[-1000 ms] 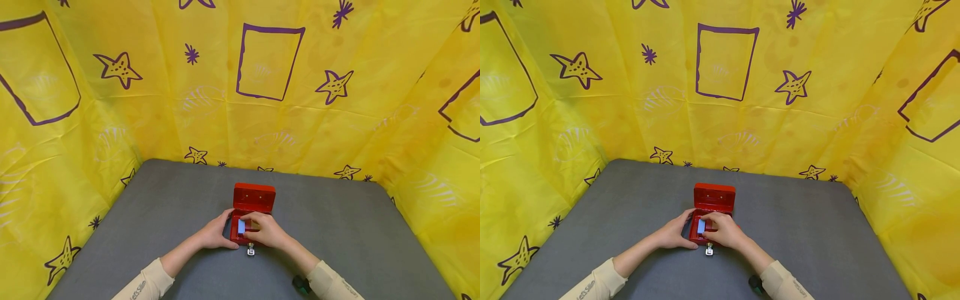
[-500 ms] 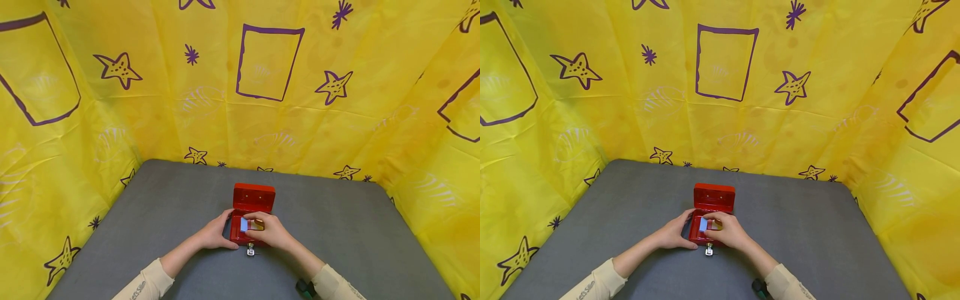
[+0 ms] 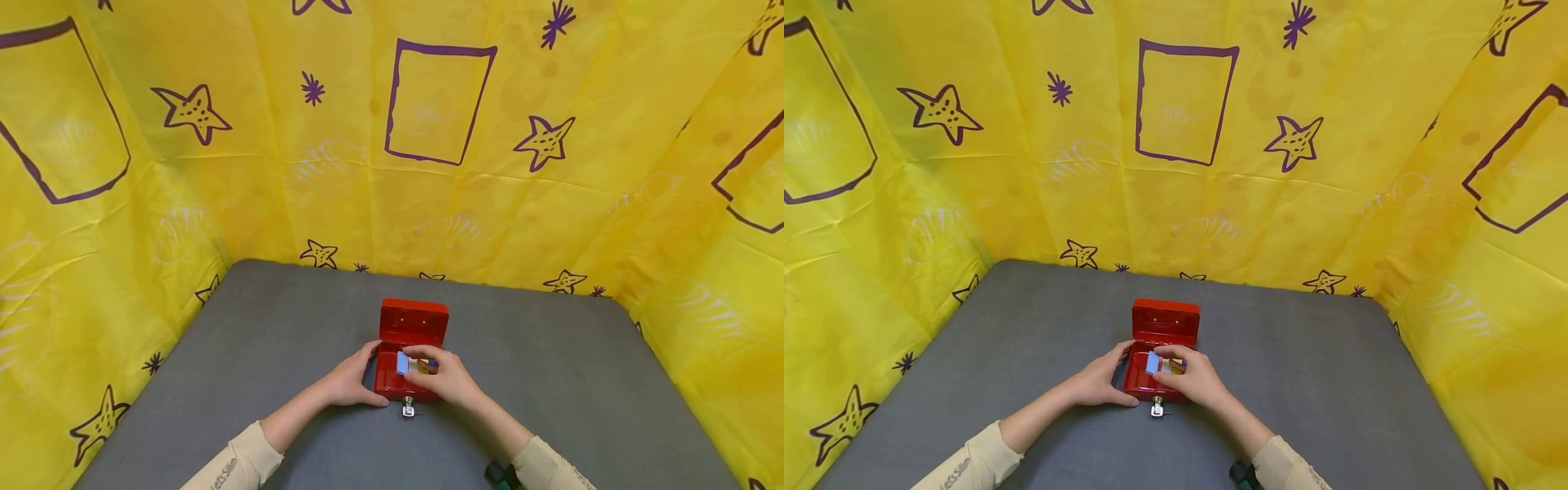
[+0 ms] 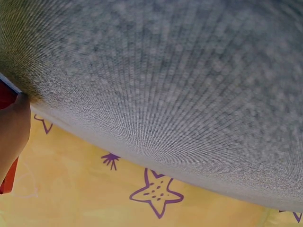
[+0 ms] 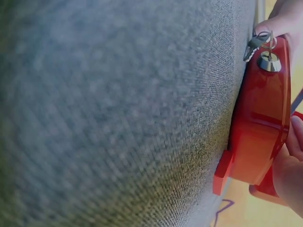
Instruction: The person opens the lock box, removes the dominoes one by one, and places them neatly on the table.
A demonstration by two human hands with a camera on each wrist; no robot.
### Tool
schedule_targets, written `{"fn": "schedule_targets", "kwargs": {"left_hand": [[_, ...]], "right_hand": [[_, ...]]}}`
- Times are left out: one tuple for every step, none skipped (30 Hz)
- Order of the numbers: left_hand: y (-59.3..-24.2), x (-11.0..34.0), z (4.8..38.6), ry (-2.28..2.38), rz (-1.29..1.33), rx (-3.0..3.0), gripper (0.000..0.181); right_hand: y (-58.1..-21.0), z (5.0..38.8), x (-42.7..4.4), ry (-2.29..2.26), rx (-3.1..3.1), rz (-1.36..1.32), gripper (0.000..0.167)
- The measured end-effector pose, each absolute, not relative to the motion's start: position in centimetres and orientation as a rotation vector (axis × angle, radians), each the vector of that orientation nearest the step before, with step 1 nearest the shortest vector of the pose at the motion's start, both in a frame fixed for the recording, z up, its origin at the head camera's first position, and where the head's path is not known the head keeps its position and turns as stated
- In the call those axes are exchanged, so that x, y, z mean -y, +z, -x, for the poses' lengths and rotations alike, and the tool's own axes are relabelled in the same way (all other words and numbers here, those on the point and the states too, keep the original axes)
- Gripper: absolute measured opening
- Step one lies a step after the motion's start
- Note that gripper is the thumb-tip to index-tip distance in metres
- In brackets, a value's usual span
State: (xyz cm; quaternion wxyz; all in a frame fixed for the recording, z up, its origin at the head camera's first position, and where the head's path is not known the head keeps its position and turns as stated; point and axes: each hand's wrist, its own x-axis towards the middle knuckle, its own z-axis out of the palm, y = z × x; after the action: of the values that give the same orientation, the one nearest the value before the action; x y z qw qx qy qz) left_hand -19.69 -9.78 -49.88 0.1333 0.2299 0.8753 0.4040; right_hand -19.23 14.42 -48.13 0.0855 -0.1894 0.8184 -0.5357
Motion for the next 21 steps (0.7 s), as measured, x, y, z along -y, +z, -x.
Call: {"fn": "schedule_targets", "kwargs": {"left_hand": [[-49.9, 9.8, 19.7, 1.174, -0.666, -2.537, 0.1], [-49.9, 9.8, 19.7, 1.173, -0.666, -2.537, 0.1], [-49.9, 9.8, 19.7, 1.173, -0.667, -2.537, 0.1], [-49.9, 9.8, 19.7, 1.173, -0.668, -2.537, 0.1], [-49.9, 9.8, 19.7, 1.17, -0.667, -2.539, 0.1], [-49.9, 9.8, 19.7, 1.169, -0.667, -2.54, 0.101], [-49.9, 9.8, 19.7, 1.169, -0.665, -2.539, 0.101], [-50.0, 9.8, 19.7, 1.168, -0.664, -2.54, 0.101], [-50.0, 9.8, 19.7, 1.168, -0.663, -2.539, 0.101], [-49.9, 9.8, 19.7, 1.169, -0.66, -2.538, 0.101], [-49.9, 9.8, 19.7, 1.17, -0.659, -2.537, 0.101], [-49.9, 9.8, 19.6, 1.173, -0.658, -2.535, 0.101], [-49.9, 9.8, 19.6, 1.175, -0.657, -2.533, 0.101], [-49.9, 9.8, 19.6, 1.176, -0.655, -2.532, 0.101], [-49.8, 9.8, 19.6, 1.178, -0.653, -2.53, 0.101], [-49.8, 9.8, 19.6, 1.178, -0.652, -2.53, 0.101], [-49.8, 9.8, 19.6, 1.178, -0.65, -2.529, 0.101], [-49.8, 9.8, 19.6, 1.178, -0.649, -2.528, 0.101], [-49.7, 9.8, 19.6, 1.177, -0.647, -2.528, 0.101], [-49.7, 9.8, 19.6, 1.177, -0.646, -2.528, 0.101], [-49.7, 9.8, 19.6, 1.175, -0.645, -2.528, 0.101]], "right_hand": [[-47.7, 19.0, -14.4, -1.613, -2.424, 0.566, 0.038], [-47.3, 18.8, -14.3, -1.627, -2.407, 0.562, 0.039], [-46.7, 18.6, -14.3, -1.642, -2.385, 0.557, 0.039], [-46.1, 18.4, -14.3, -1.652, -2.364, 0.55, 0.04], [-45.7, 18.2, -14.3, -1.665, -2.343, 0.542, 0.04], [-45.2, 18.0, -14.3, -1.67, -2.33, 0.533, 0.041], [-44.8, 17.8, -14.4, -1.676, -2.319, 0.524, 0.041], [-44.7, 17.8, -14.5, -1.678, -2.312, 0.508, 0.041], [-44.5, 17.8, -14.6, -1.681, -2.307, 0.497, 0.042], [-44.5, 17.8, -14.7, -1.681, -2.306, 0.485, 0.042], [-44.5, 17.7, -14.8, -1.686, -2.301, 0.471, 0.042], [-44.4, 17.7, -14.9, -1.687, -2.3, 0.461, 0.043], [-44.3, 17.7, -15.0, -1.691, -2.296, 0.45, 0.043], [-44.4, 17.7, -15.2, -1.698, -2.291, 0.445, 0.043], [-44.4, 17.7, -15.3, -1.705, -2.287, 0.439, 0.043], [-44.6, 17.7, -15.4, -1.715, -2.286, 0.434, 0.044], [-45.0, 17.9, -15.6, -1.724, -2.286, 0.424, 0.044], [-45.4, 18.0, -15.8, -1.733, -2.286, 0.415, 0.043], [-45.8, 18.2, -15.9, -1.74, -2.287, 0.409, 0.043], [-46.2, 18.3, -16.1, -1.747, -2.29, 0.407, 0.043], [-46.6, 18.5, -16.3, -1.752, -2.29, 0.401, 0.043]]}}
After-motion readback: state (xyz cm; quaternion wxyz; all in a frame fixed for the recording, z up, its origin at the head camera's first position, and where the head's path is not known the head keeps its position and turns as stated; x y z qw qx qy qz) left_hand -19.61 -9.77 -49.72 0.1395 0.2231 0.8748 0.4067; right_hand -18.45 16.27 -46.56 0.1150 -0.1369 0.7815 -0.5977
